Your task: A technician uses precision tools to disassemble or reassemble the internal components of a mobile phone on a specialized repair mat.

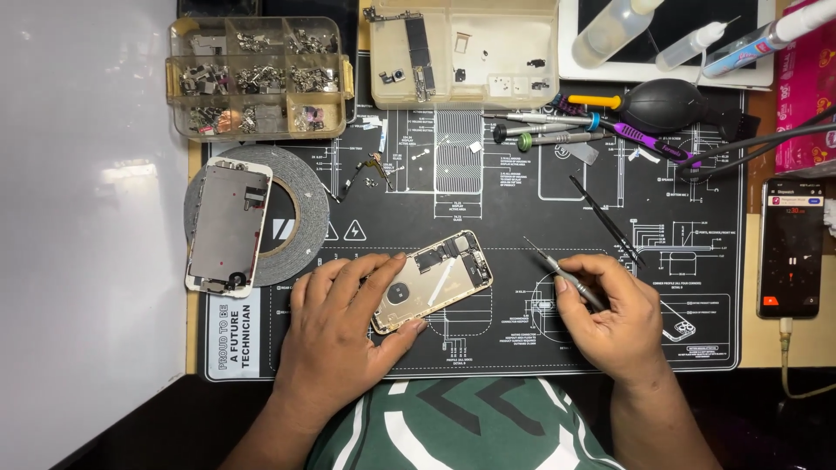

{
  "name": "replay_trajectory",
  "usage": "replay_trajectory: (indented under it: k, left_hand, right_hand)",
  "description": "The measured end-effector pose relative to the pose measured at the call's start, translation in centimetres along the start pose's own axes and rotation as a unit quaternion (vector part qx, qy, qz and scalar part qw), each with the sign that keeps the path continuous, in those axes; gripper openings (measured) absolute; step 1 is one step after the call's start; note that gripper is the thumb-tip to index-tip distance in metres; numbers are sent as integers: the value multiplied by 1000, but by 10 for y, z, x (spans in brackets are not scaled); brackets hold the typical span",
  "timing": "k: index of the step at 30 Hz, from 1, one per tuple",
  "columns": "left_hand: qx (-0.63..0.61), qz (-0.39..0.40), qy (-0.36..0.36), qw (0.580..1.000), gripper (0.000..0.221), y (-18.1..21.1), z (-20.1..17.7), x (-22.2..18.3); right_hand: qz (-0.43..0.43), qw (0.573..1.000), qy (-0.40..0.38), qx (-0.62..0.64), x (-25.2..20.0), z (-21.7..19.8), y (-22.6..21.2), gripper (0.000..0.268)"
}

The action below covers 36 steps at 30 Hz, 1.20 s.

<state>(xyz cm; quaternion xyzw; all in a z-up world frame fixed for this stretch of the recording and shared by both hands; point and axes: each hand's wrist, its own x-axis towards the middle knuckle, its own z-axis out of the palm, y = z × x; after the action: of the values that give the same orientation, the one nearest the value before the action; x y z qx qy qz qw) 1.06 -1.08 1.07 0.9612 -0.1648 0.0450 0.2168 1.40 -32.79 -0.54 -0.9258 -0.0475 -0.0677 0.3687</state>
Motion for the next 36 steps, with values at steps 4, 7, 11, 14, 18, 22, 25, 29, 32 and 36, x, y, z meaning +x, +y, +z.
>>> replay_trajectory:
  k: [4,7,11,14,18,22,25,29,32,36]
  left_hand:
    - [-7,1,4,1000,63,-2,0,-2]
    - [-14,7,-3,1000,64,-2,0,-2]
    - [-18,-2,-9,1000,63,-2,0,-2]
    - [-16,-8,-8,1000,63,-2,2,-3]
    - [-8,-14,-1,1000,63,-4,6,-4]
    - [-5,-11,-5,1000,64,-4,5,-5]
    - [0,-15,-3,1000,64,-4,6,-5]
    - [-7,-8,3,1000,62,-4,5,-4]
    - [-7,-2,10,1000,62,-4,5,-3]
    - [-21,2,12,1000,63,-4,4,-3]
  right_hand:
    - [-6,1000,7,-6,1,2,-3,14]
    - [-38,999,15,1,5,1,-10,14]
    - [-43,999,24,12,9,-5,-18,13]
    - [-29,997,58,-39,16,-18,-17,14]
    - [25,982,91,-161,28,-39,-3,17]
    - [6,983,77,-166,49,-40,-1,13]
    - [27,987,54,-147,56,-37,-2,14]
    - [27,988,47,-145,59,-33,0,12]
    - [20,988,61,-137,57,-35,-3,11]
    - [59,989,69,-118,46,-39,-14,12]
